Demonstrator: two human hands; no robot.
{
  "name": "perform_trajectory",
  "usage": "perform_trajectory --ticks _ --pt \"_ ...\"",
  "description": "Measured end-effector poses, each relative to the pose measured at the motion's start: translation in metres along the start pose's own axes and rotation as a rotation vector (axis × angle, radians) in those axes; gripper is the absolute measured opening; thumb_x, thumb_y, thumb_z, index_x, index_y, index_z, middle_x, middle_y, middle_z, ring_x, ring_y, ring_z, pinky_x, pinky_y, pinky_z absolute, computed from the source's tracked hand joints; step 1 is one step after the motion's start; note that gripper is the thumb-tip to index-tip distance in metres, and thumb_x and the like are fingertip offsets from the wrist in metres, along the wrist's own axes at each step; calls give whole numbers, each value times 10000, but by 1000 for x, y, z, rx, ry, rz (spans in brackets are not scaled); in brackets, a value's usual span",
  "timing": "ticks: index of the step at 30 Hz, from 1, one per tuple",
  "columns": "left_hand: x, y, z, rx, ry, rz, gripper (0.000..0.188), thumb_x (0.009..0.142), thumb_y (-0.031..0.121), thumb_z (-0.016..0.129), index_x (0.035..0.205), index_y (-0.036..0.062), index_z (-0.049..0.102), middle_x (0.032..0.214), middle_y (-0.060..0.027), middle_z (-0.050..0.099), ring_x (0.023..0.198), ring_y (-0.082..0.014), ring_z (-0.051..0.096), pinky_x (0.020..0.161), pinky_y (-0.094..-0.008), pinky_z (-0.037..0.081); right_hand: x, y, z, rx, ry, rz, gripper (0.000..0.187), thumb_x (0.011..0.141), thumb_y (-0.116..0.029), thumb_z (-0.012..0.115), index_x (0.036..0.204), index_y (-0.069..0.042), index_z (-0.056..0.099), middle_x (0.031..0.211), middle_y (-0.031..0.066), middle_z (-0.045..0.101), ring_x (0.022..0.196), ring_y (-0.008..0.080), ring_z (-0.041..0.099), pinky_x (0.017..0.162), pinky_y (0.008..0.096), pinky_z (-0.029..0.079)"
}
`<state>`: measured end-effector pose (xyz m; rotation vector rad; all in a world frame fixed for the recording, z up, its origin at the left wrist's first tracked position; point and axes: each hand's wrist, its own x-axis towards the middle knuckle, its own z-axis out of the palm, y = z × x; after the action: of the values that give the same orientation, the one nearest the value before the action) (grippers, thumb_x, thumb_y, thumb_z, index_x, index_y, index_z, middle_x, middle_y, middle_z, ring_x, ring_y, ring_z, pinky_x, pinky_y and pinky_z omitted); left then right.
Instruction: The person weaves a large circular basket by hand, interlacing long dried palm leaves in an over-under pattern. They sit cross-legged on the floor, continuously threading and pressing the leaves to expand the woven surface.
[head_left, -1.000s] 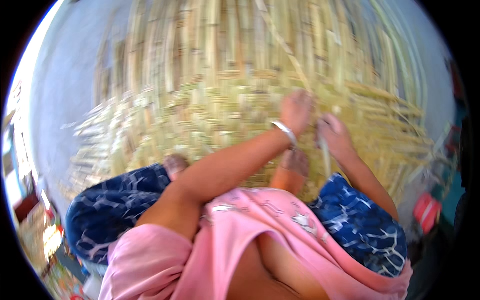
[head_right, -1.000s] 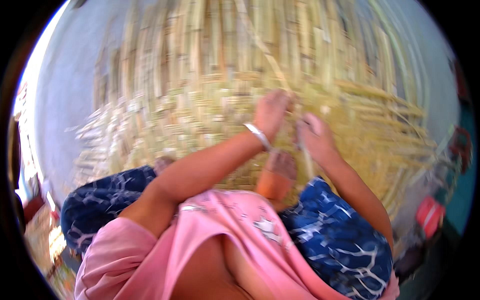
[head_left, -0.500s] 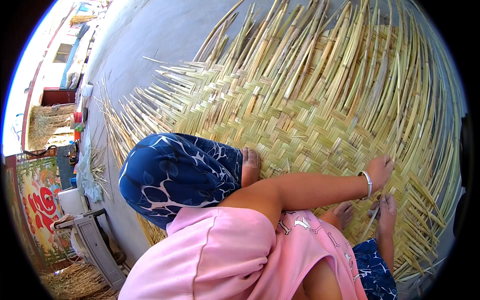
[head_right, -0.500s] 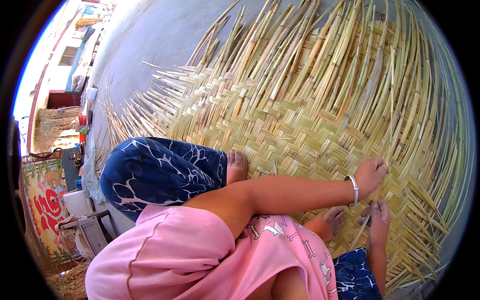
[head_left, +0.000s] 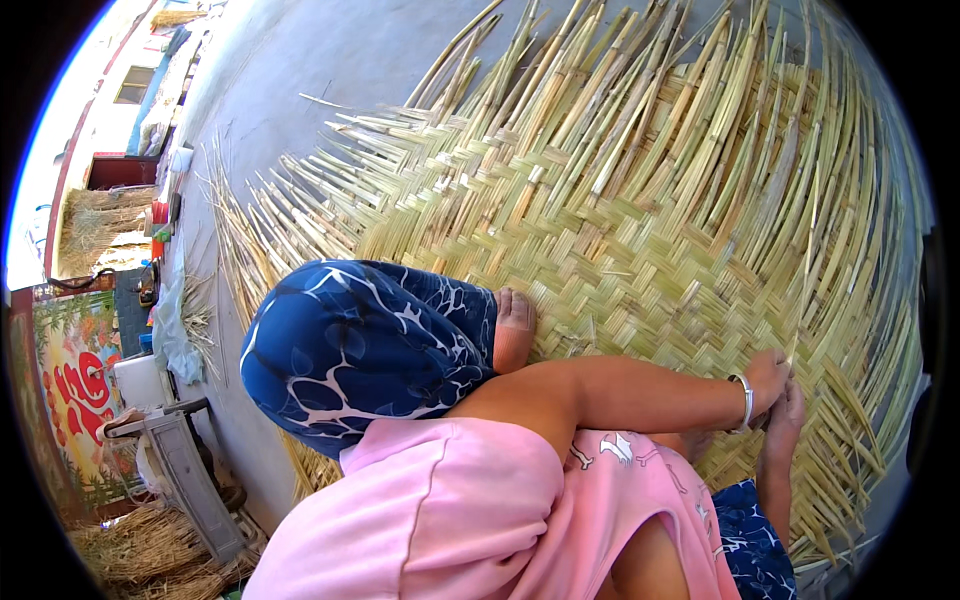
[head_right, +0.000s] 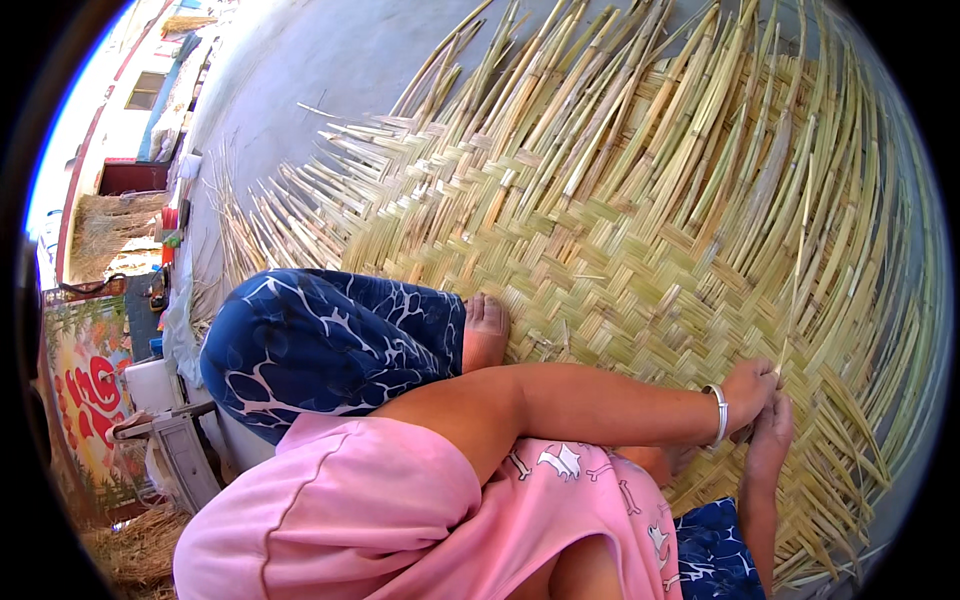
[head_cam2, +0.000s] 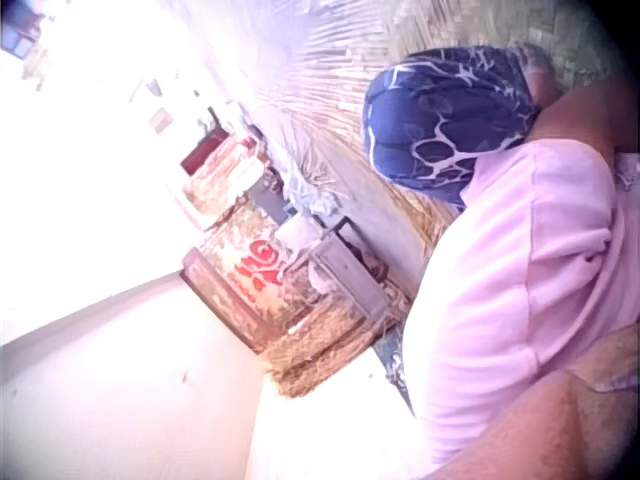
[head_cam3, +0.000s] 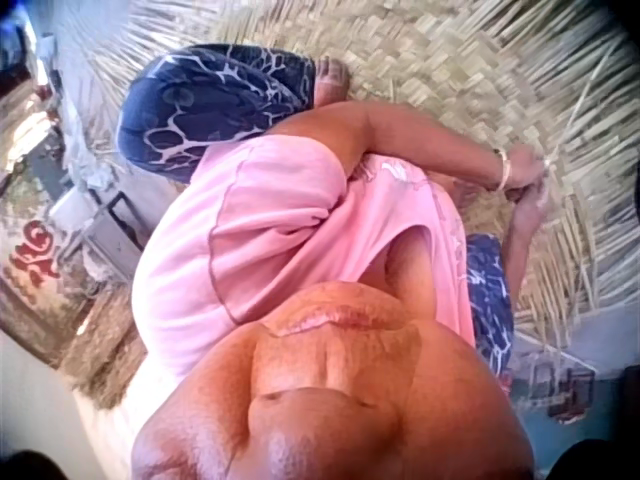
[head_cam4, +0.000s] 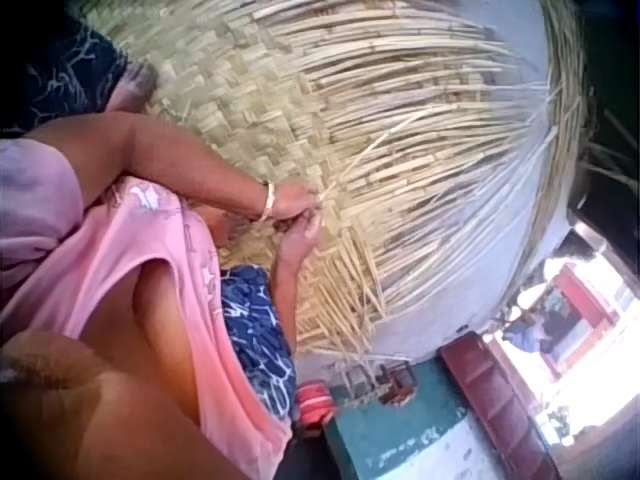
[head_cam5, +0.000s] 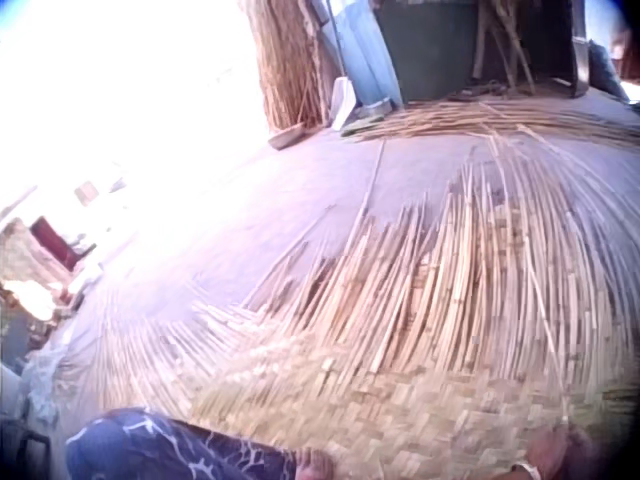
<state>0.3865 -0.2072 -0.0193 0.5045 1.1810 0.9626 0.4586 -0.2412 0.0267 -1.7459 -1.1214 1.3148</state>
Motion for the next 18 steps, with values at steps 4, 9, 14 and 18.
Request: perform_trajectory --ticks 4,9,14,18 --pt "-4 20 -4 -8 -3 -35 224 879 161 470 825 -20 590 637 -92 570 568 -176 540 531 -319 451 -4 -22 4 25 -67 6 244 967 -296 451 859 -82 497 600 -4 487 477 65 463 438 196 358" --pt "-1 56 -17 -2 -71 -130 256 904 215 451 812 8 572 668 -70 547 590 -165 513 555 -322 441 -9 -22 2 62 -130 65 212 967 -262 450 881 -70 484 606 21 507 474 83 470 441 212 392" --pt "12 43 -19 26 -63 -59 279 918 251 453 816 21 573 706 -59 551 644 -151 514 610 -305 438 -9 -25 -2 74 -160 65 193 964 -238 454 888 -62 477 605 25 509 474 91 477 442 223 408" --pt "13 52 -19 -14 -64 -31 297 928 272 459 819 21 575 707 -53 560 648 -142 512 625 -296 435 -13 -33 -3 97 -191 64 192 965 -223 445 886 -51 478 610 30 519 479 93 489 444 227 412"
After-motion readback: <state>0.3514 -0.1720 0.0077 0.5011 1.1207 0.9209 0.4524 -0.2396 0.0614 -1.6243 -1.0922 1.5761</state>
